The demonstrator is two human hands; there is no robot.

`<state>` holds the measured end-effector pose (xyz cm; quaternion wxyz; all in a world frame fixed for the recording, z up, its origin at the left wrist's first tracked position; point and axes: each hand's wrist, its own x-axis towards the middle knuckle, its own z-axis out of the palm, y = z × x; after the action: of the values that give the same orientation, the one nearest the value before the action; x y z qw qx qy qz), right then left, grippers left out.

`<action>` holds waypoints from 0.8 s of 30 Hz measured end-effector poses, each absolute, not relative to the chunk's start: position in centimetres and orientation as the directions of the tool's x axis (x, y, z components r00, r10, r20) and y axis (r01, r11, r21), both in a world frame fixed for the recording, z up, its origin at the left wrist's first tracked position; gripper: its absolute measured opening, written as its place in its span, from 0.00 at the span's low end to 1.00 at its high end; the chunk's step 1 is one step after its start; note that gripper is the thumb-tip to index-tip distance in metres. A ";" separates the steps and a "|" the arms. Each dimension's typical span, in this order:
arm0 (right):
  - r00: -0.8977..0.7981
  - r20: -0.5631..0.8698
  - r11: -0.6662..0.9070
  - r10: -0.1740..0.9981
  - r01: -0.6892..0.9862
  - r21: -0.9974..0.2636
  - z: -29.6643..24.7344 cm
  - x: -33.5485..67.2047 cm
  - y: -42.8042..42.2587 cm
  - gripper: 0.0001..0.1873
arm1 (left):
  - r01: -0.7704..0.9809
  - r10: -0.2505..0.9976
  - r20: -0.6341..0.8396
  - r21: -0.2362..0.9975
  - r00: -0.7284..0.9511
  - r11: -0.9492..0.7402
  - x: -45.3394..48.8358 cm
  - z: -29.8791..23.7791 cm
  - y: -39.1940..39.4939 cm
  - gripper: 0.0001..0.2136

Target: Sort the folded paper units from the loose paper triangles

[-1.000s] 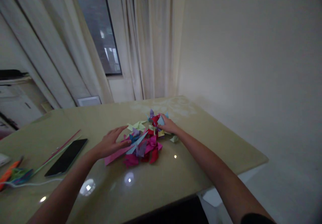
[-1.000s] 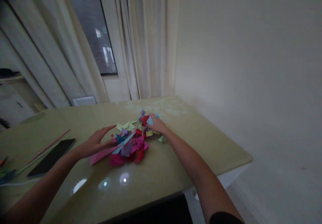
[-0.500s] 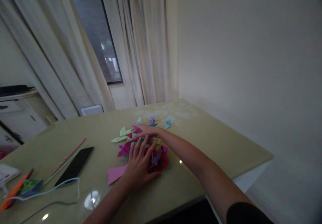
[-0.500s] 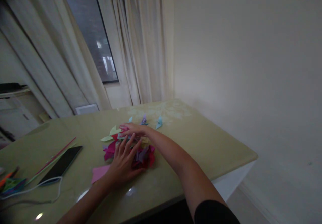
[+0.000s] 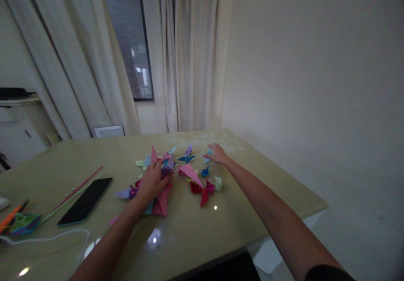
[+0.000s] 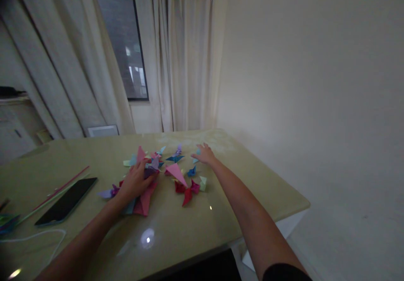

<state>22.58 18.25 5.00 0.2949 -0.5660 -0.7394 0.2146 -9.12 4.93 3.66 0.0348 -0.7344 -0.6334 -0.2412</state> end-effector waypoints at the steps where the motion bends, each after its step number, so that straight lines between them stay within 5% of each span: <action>1: -0.172 0.168 0.240 0.971 0.720 -0.651 4.3 22.7 18.3 0.34 | 0.953 0.904 0.427 0.260 0.029 -0.153 -9.6 3.8 4.6 0.28; 6: -0.253 0.082 0.241 0.964 0.700 -0.672 2.2 17.5 18.5 0.32 | 0.970 0.899 0.416 0.238 -0.140 0.041 -10.8 3.6 3.0 0.34; 14: -0.660 0.143 0.533 0.738 0.439 -0.724 4.7 6.6 16.3 0.26 | 0.951 0.935 0.347 0.261 0.070 -0.168 -9.5 1.0 3.0 0.40; 19: -0.573 0.279 0.568 0.771 0.419 -0.708 7.0 11.9 14.6 0.30 | 0.946 0.908 0.415 0.267 0.059 -0.183 -9.6 2.1 2.8 0.39; 24: -0.566 0.223 0.576 0.794 0.584 -0.572 5.8 21.2 9.0 0.46 | 0.967 0.908 0.382 0.241 -0.173 0.083 -11.0 3.0 2.8 0.39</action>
<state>21.22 9.03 5.84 0.2351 -0.4023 -0.8561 0.2235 -10.95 2.79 3.00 0.0667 -0.6394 -0.7329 -0.2224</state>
